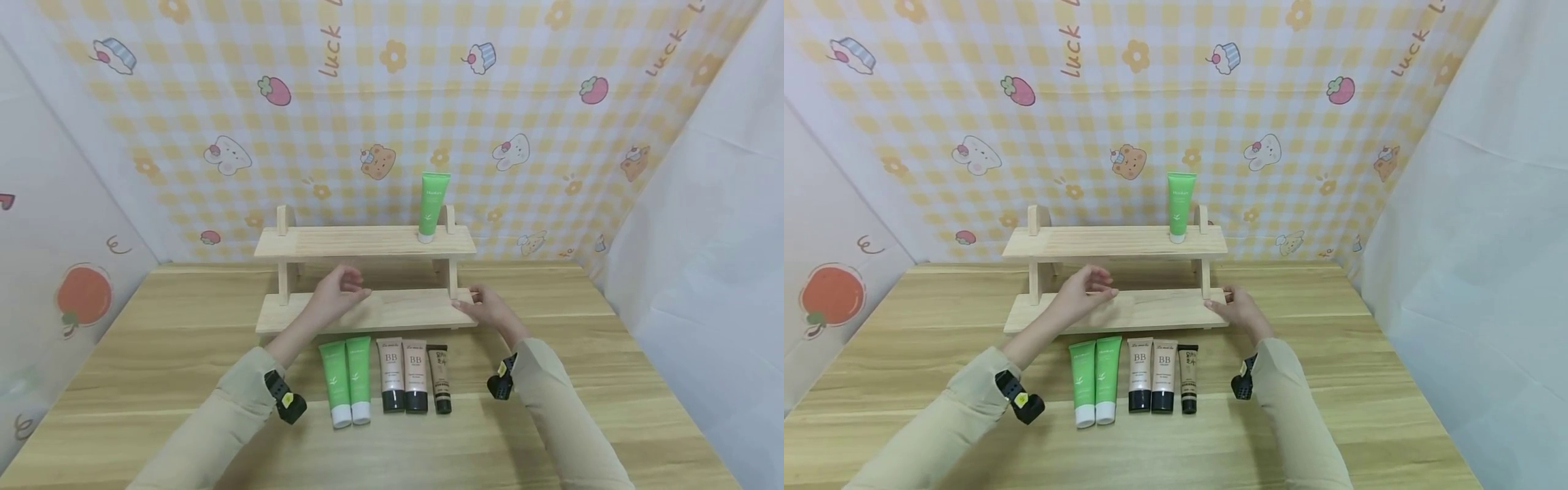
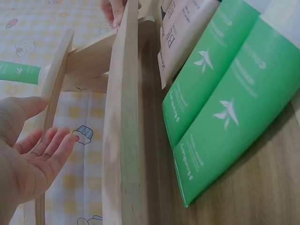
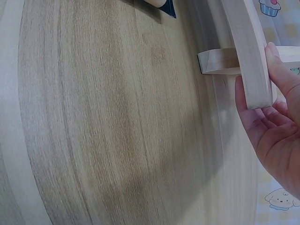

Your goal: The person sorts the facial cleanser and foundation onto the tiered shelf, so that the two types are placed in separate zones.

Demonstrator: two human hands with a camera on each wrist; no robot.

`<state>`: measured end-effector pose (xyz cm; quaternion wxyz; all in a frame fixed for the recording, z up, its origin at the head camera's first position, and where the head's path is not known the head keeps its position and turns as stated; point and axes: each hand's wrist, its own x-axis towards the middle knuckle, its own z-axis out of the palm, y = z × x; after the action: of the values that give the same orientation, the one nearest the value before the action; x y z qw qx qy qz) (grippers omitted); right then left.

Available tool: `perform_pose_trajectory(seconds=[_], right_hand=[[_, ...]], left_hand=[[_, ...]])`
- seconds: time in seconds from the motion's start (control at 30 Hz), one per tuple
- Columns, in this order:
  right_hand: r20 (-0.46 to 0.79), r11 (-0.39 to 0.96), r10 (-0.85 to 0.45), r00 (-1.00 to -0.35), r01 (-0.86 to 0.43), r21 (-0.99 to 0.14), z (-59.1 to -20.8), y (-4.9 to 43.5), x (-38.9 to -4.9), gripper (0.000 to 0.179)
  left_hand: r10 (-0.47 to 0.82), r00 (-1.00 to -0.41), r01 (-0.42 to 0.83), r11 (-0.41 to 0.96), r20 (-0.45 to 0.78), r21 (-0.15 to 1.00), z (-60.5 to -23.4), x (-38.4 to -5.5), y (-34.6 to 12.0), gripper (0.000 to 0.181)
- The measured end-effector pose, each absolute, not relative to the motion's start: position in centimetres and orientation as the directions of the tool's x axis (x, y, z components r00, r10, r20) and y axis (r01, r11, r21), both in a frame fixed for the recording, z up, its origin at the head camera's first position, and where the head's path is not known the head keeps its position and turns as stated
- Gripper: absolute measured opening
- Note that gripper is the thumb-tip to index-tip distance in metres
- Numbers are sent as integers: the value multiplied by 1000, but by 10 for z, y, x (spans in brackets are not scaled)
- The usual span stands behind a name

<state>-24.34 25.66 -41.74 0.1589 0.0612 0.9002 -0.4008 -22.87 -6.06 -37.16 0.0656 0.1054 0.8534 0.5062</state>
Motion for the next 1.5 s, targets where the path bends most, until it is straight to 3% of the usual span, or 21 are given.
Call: perform_pose_trajectory(seconds=[1.5], right_hand=[[-344, 659, -20, -939, 247, -711, -412, 254, -241, 76]], left_hand=[[242, -969, 95, 560, -53, 823, -398, -190, -112, 42]])
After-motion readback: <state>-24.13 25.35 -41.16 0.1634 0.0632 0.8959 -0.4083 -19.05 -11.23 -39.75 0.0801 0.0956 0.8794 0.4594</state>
